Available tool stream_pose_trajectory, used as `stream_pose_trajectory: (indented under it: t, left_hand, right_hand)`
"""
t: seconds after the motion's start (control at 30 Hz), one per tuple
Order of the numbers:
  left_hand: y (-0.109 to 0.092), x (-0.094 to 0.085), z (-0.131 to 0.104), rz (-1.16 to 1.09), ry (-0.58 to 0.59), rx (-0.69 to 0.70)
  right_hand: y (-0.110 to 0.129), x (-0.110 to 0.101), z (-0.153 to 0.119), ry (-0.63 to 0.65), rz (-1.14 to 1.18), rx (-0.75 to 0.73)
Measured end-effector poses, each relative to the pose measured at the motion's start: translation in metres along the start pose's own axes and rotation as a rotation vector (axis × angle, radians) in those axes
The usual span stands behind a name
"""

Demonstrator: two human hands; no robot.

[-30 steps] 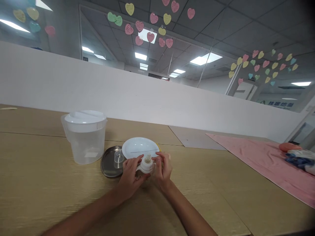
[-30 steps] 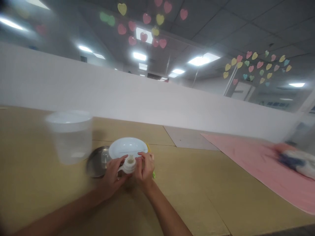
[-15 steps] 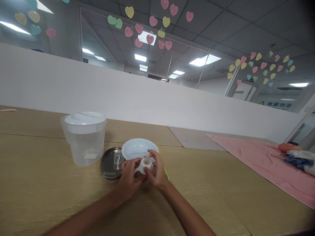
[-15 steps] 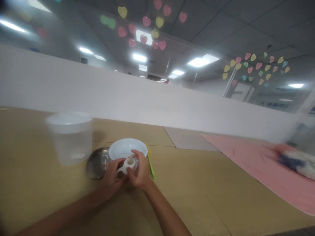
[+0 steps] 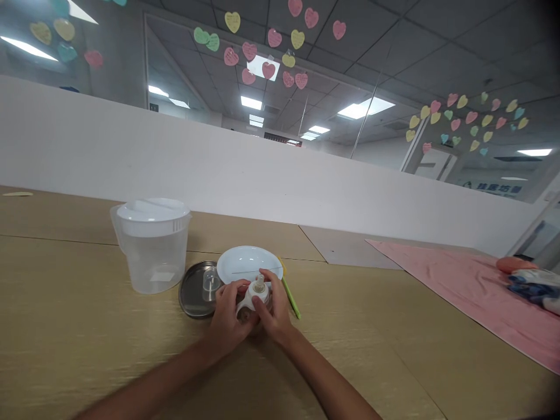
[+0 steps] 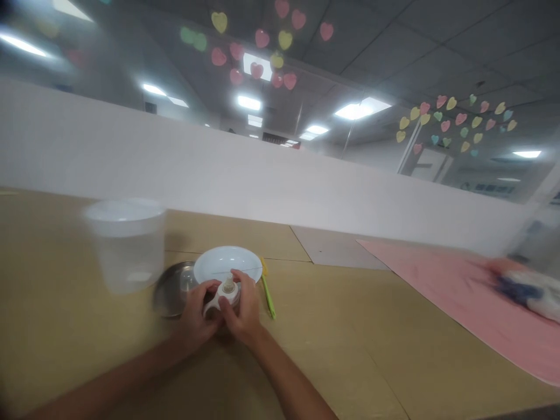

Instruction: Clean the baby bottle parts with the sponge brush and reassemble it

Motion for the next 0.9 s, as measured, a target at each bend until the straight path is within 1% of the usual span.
stream_pose_trajectory:
  t: [0.07,0.13,0.27,0.37,0.47,0.57,0.67,0.7,0.73,0.77,0.8,0.9]
  left_hand:
    - [-0.003,-0.001,0.002,0.001,0.013,-0.010]
    - [-0.004,-0.002,0.003,-0.002,0.025,-0.031]
    - [0.000,-0.001,0.002,-0.031,0.044,-0.106]
    - [0.004,0.001,0.000,-0.052,0.036,-0.102]
    - [0.003,0.001,0.001,-0.021,0.031,-0.006]
    - [-0.002,-0.003,0.003,0.048,0.093,0.145]
    - [-0.004,-0.012,0.007,0.088,0.164,0.290]
    - [-0.003,-0.016,0.009,0.089,0.171,0.325]
    - [0.000,-0.019,0.011,0.084,0.159,0.335]
    - [0.005,-0.023,0.014,0.081,0.115,0.308]
    - [0.012,-0.026,0.018,0.081,0.040,0.241]
    - [0.043,-0.034,0.027,0.093,-0.233,-0.097]
  right_hand:
    - [0.001,-0.002,-0.001,0.033,0.069,-0.039]
    - [0.001,-0.001,-0.001,0.034,0.102,-0.045]
    - [-0.002,0.003,-0.004,-0.025,0.073,-0.028]
    - [-0.003,0.005,-0.006,-0.061,0.023,-0.039]
    - [-0.006,0.004,-0.006,-0.070,-0.022,-0.052]
    - [-0.009,0.002,-0.005,-0.061,-0.050,-0.070]
    - [-0.012,0.002,-0.004,-0.042,-0.073,-0.095]
    - [-0.013,0.002,-0.004,-0.035,-0.080,-0.102]
    - [-0.013,0.002,-0.004,-0.030,-0.088,-0.111]
    - [-0.013,0.002,-0.004,-0.026,-0.096,-0.118]
    - [-0.013,0.002,-0.004,-0.023,-0.104,-0.124]
    - [-0.013,0.002,-0.003,-0.016,-0.114,-0.127]
Point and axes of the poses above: each hand's wrist, its own z-axis towards the middle knuckle, its own x-axis out of the palm, y = z × x, the point moved 3 cm from there along z, towards the middle knuckle, and after that the axes turned 1 degree about -z, right-handed, at the moved point
